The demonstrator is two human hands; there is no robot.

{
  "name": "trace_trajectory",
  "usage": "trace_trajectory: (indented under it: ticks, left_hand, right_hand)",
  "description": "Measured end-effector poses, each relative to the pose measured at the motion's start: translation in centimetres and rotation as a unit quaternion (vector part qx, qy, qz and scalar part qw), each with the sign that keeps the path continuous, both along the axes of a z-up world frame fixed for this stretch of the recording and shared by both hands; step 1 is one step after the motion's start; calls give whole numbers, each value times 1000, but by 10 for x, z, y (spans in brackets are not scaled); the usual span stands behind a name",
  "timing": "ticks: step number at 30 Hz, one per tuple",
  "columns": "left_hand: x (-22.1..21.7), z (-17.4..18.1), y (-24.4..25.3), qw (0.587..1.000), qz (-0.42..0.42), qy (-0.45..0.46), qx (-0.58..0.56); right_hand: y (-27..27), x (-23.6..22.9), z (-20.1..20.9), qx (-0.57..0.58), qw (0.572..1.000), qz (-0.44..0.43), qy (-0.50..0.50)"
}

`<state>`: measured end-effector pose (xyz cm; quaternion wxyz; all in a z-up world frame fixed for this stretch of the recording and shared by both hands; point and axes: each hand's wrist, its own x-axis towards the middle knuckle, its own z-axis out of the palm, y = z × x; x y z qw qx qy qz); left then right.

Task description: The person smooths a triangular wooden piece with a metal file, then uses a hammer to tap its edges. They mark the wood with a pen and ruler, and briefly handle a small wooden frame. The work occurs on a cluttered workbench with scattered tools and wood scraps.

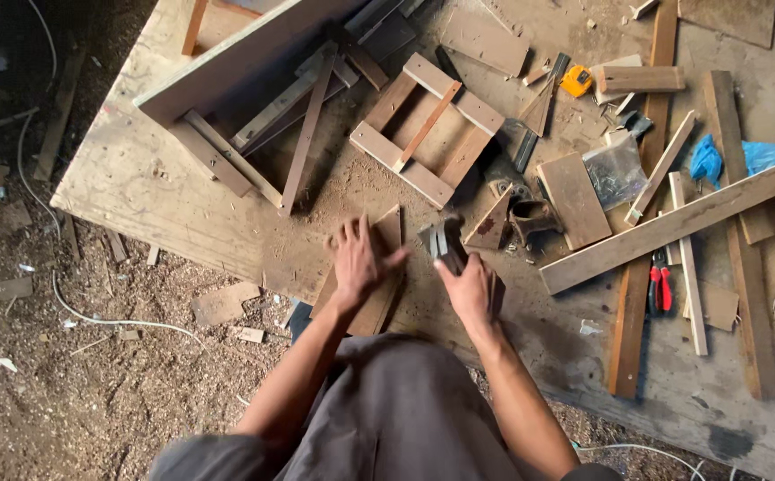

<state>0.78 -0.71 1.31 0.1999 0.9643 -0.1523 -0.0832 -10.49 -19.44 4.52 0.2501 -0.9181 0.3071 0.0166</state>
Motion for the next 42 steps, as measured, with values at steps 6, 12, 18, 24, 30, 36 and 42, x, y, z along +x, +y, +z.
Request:
trace_trajectory:
  ticks: [6,12,18,24,30,36,42]
  left_hand:
    - [-42,19,2,996,-42,27,77]
    - [-39,9,3,999,-35,6,22]
    - [-25,-8,10,992,-42,-103,-56]
    - [-11,-25,12,987,-54,-133,-77]
    - [-15,-24,14,982,-58,-149,-96]
    - [-16,-26,12,984,-60,-146,-87]
    - [-18,-27,6,984,-95,-123,-83]
  right_hand:
    - [-10,-32,-33,-53,995,48,-71]
    - [-35,-54,-55,-20,998,37,-53]
    - [-41,-30,-32,3,998,-33,-45]
    - [-23,30,0,28,997,22,-73]
    - [-19,98,5,12,957,209,-200]
    - [-26,116,38,-168,914,367,54]
    - [-33,135,79,-132,904,344,215]
